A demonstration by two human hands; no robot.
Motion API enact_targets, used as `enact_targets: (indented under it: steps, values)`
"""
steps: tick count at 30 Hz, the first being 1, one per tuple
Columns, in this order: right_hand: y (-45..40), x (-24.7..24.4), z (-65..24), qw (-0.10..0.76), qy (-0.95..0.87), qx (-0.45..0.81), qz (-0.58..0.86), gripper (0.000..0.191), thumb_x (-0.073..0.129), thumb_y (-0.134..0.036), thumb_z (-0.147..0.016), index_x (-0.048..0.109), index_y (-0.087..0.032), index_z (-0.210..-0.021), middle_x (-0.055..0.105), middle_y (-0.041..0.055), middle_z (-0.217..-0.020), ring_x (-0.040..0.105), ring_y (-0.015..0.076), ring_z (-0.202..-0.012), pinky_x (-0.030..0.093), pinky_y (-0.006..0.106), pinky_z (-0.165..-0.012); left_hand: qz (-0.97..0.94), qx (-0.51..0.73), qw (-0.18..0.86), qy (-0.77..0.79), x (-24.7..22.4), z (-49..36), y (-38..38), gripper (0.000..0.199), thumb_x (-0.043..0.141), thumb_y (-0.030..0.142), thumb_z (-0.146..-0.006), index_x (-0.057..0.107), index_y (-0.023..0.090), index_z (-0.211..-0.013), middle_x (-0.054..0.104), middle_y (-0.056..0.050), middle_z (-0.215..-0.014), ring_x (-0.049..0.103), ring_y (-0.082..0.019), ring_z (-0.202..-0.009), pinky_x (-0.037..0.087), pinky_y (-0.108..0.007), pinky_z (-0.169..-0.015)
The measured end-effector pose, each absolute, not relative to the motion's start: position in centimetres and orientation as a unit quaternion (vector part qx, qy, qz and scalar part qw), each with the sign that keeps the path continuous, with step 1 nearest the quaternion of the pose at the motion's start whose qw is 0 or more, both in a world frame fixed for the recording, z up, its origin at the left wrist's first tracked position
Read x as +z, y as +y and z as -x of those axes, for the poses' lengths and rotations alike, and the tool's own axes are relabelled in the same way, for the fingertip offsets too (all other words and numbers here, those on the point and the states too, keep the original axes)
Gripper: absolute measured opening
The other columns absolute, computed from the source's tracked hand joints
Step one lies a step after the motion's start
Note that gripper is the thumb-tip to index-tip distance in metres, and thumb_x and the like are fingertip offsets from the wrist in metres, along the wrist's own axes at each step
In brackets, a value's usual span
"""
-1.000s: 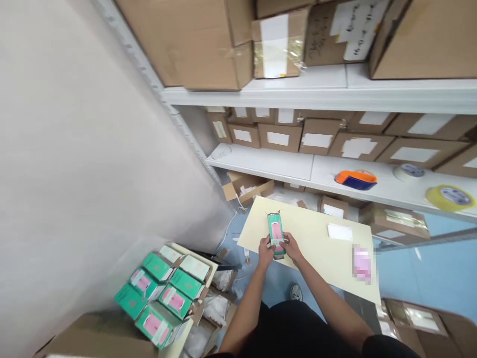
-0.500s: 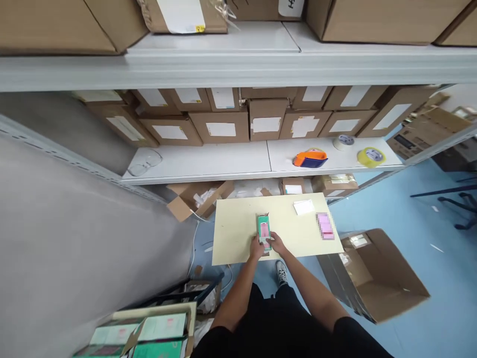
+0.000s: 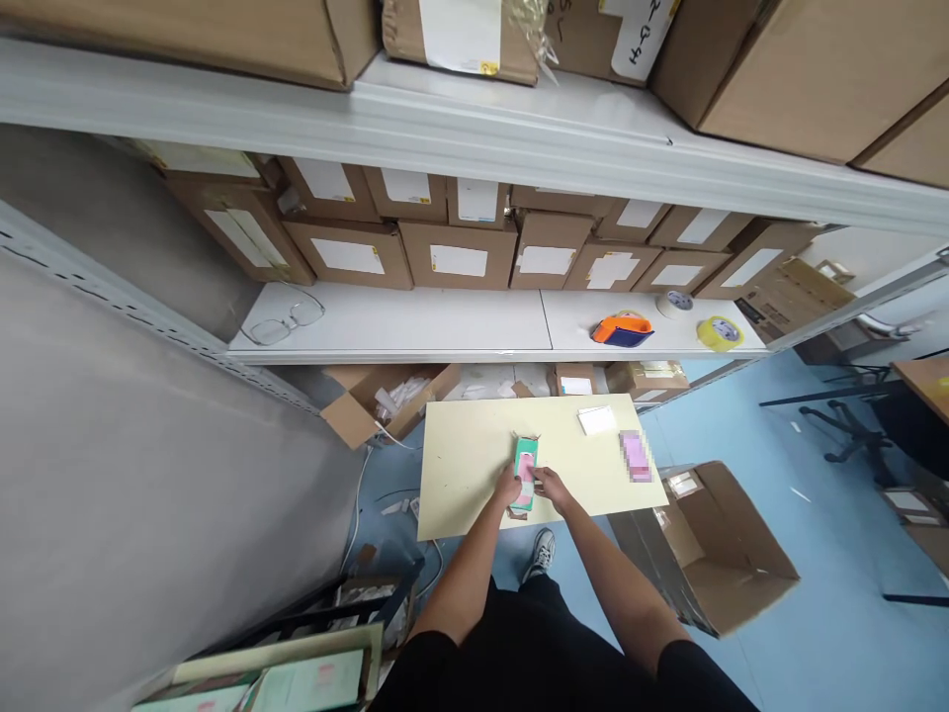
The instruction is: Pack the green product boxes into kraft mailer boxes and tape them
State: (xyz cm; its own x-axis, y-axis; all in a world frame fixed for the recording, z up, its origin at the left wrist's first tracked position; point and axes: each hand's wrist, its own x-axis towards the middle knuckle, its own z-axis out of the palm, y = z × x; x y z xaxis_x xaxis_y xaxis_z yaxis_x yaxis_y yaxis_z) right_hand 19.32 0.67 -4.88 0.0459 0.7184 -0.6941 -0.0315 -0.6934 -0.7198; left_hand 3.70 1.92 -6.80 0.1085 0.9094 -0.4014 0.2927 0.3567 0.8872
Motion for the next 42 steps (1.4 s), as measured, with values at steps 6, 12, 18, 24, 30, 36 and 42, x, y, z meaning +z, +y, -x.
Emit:
enact_targets:
  steps: [6,12,18,24,30,36,42]
  values:
    - [0.2,-3.5,-17.6,0.361,-0.251,0.623,0.646,0.046,0.083,-0.058,-0.062,0.057,-0.023,-0.078,0.072,0.0003,-0.082,0.071,0.0198,-0.079,0.054,0.034,-0.08,-0.499,0.277,0.534,0.624,-4.6,-2.2,1.0,0.051,0.062,0.003,-0.077,0.057,0.013,-0.127,0.063,-0.016,-0.131,0.059,-0.029,-0.123,0.042,-0.038,-0.108]
    - [0.4,-2.5,-17.2,0.428,-0.237,0.602,0.631,0.048,0.087,-0.053,-0.055,0.051,-0.024,-0.069,0.068,-0.0016,-0.071,0.069,0.0211,-0.076,0.056,0.035,-0.078,-0.559,0.3,0.489,0.599,-3.0,-1.6,0.2,0.063,0.069,0.003,-0.074,0.052,0.02,-0.132,0.06,-0.012,-0.136,0.059,-0.027,-0.125,0.044,-0.039,-0.109]
    - [0.4,-1.6,-17.0,0.48,-0.256,0.575,0.611,0.042,0.085,-0.047,-0.056,0.051,-0.024,-0.068,0.068,-0.0014,-0.073,0.068,0.0209,-0.079,0.055,0.037,-0.083,-0.608,0.245,0.415,0.631,-1.2,-1.5,0.5,0.048,0.074,0.005,-0.075,0.056,0.021,-0.117,0.065,-0.01,-0.126,0.064,-0.026,-0.119,0.048,-0.036,-0.101]
    - [0.5,-0.4,-17.2,0.47,-0.26,0.587,0.606,0.037,0.082,-0.043,-0.059,0.059,-0.024,-0.081,0.071,-0.0013,-0.084,0.068,0.0204,-0.087,0.052,0.035,-0.086,-0.587,0.205,0.411,0.667,-0.2,-1.1,0.1,0.035,0.073,0.011,-0.079,0.058,0.02,-0.11,0.066,-0.012,-0.124,0.067,-0.028,-0.115,0.048,-0.036,-0.098]
    - [0.6,-0.4,-17.0,0.334,-0.326,0.586,0.663,0.05,0.072,-0.064,-0.071,0.065,-0.027,-0.105,0.073,-0.0008,-0.087,0.07,0.0216,-0.082,0.051,0.032,-0.077,-0.522,0.295,0.469,0.648,-0.3,0.6,-1.1,0.066,0.082,0.023,-0.074,0.052,0.019,-0.133,0.073,-0.011,-0.118,0.071,-0.027,-0.106,0.052,-0.037,-0.093]
    - [-1.5,-1.9,-15.4,0.335,-0.389,0.464,0.722,0.039,0.058,-0.068,-0.081,0.067,-0.03,-0.078,0.072,0.0007,-0.08,0.067,0.0257,-0.089,0.051,0.033,-0.077,-0.471,0.302,0.613,0.558,0.4,2.7,-2.3,0.068,0.084,0.042,-0.073,0.062,0.023,-0.134,0.074,-0.009,-0.125,0.071,-0.026,-0.11,0.054,-0.039,-0.099]
    - [-2.8,-1.6,-15.2,0.371,-0.299,0.571,0.669,0.055,0.064,-0.079,-0.073,0.067,-0.025,-0.083,0.073,0.0022,-0.084,0.067,0.0229,-0.086,0.053,0.032,-0.075,-0.46,0.331,0.463,0.681,2.2,1.9,-3.0,0.078,0.069,0.044,-0.087,0.041,0.024,-0.157,0.063,-0.012,-0.145,0.06,-0.028,-0.133,0.047,-0.037,-0.11]
